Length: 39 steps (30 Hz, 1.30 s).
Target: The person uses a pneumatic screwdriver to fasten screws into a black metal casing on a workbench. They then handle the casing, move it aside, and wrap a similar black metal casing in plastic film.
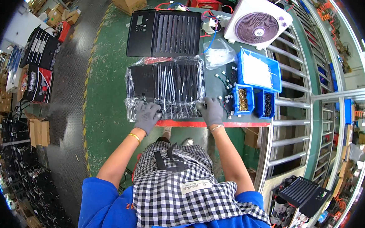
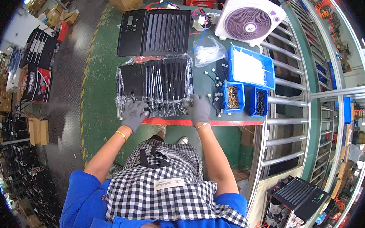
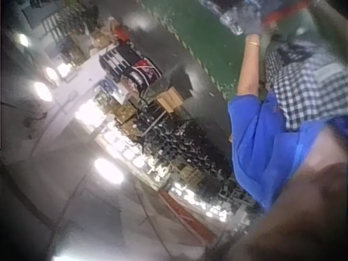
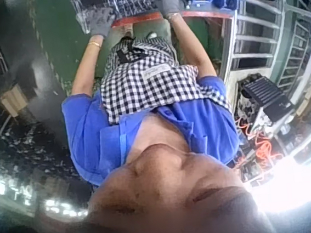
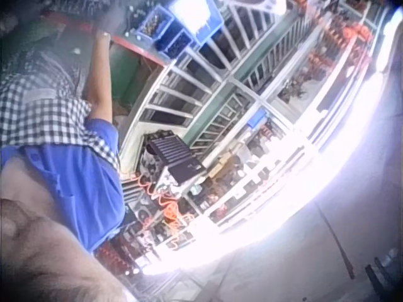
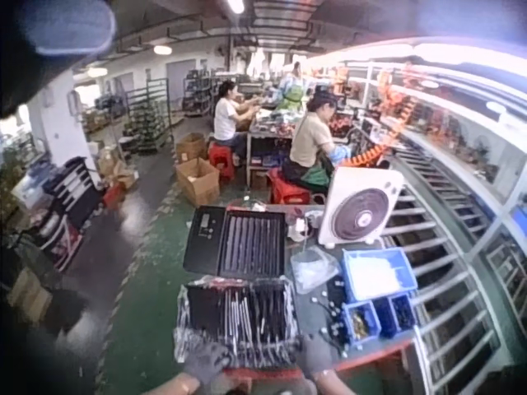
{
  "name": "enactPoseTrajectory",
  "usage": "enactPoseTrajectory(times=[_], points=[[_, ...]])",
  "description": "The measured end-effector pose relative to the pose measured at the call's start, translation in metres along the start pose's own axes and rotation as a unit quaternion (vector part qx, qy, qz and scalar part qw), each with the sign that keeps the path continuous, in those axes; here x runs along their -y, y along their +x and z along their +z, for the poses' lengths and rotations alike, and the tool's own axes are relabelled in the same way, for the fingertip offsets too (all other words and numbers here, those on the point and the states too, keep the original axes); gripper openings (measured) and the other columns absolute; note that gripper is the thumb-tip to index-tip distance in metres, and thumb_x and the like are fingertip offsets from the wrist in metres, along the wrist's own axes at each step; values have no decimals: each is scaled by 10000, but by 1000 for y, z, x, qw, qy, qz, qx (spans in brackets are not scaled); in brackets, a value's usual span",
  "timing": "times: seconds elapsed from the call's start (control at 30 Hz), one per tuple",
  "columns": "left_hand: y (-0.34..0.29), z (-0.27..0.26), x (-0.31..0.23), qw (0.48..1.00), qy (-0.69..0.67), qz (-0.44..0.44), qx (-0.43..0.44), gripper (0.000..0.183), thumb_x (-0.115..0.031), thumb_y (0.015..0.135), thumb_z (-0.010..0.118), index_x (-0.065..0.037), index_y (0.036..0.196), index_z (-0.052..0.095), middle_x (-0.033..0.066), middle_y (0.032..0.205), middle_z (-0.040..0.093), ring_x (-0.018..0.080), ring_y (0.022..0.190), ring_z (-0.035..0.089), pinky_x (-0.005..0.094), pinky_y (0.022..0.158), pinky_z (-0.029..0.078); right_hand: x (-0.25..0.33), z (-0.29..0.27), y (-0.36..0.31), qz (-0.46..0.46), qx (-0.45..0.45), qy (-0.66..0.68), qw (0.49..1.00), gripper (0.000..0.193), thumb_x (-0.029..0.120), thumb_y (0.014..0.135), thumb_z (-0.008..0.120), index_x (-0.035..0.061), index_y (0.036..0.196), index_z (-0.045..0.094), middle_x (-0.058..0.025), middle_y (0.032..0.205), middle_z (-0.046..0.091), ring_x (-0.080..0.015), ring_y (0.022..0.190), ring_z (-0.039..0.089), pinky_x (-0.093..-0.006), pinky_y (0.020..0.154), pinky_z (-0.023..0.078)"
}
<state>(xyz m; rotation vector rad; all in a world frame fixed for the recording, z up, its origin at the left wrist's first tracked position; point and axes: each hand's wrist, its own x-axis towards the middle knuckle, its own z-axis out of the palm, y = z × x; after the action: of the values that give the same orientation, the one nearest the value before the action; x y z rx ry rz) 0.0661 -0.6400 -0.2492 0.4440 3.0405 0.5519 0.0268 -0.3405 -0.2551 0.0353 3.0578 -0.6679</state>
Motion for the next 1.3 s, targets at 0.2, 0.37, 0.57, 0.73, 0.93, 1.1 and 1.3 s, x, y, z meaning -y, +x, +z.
enactPoseTrajectory(times=[0.2,0.37,0.57,0.73,0.93,1.1,1.3], points=[[22,10,-39,999,-18,35,34,282,-284,851,635,-169,1106,604,54,1125,590,255,1113,535,458,1099,292,-14,17,22,36,17,23,999,286,336,811,701,59,882,686,-157,873,695,-323,805,674,-419,739,519],[28,15,-37,998,-41,37,24,274,-274,862,623,-166,1113,602,50,1144,586,253,1121,534,459,1095,295,-37,8,14,148,99,338,924,238,250,859,671,14,874,658,-54,720,619,-129,607,555,-304,590,456],[34,20,-28,998,-50,39,12,278,-276,872,618,-161,1125,601,58,1169,573,261,1129,528,455,1098,292,-39,-4,12,135,100,455,874,233,254,894,658,23,879,632,4,709,582,-83,682,529,-266,622,439],[55,19,-48,996,-60,66,30,271,-278,876,613,-165,1122,596,59,1176,570,251,1140,522,462,1096,294,8,-28,19,35,60,1,998,377,413,827,704,77,978,623,-154,1026,642,-363,918,642,-470,773,509],[69,26,-65,992,-48,104,45,310,-309,857,629,-197,1145,616,58,1240,555,248,1182,509,462,1099,270,-12,1,19,45,53,65,995,238,304,865,665,80,938,633,-166,965,665,-353,877,651,-461,745,509],[69,36,-62,992,-1,109,63,421,-327,842,660,-211,1236,567,77,1335,502,268,1248,472,461,1132,255,-4,-6,7,129,44,245,960,255,280,878,660,36,937,621,-150,824,671,-265,755,657,-387,693,503],[65,39,-61,991,-6,103,81,560,-343,802,704,-216,1312,512,62,1364,476,254,1292,432,452,1151,232,3,-1,12,193,97,371,903,313,304,898,657,-1,964,643,-92,762,654,-157,698,598,-333,671,485]])
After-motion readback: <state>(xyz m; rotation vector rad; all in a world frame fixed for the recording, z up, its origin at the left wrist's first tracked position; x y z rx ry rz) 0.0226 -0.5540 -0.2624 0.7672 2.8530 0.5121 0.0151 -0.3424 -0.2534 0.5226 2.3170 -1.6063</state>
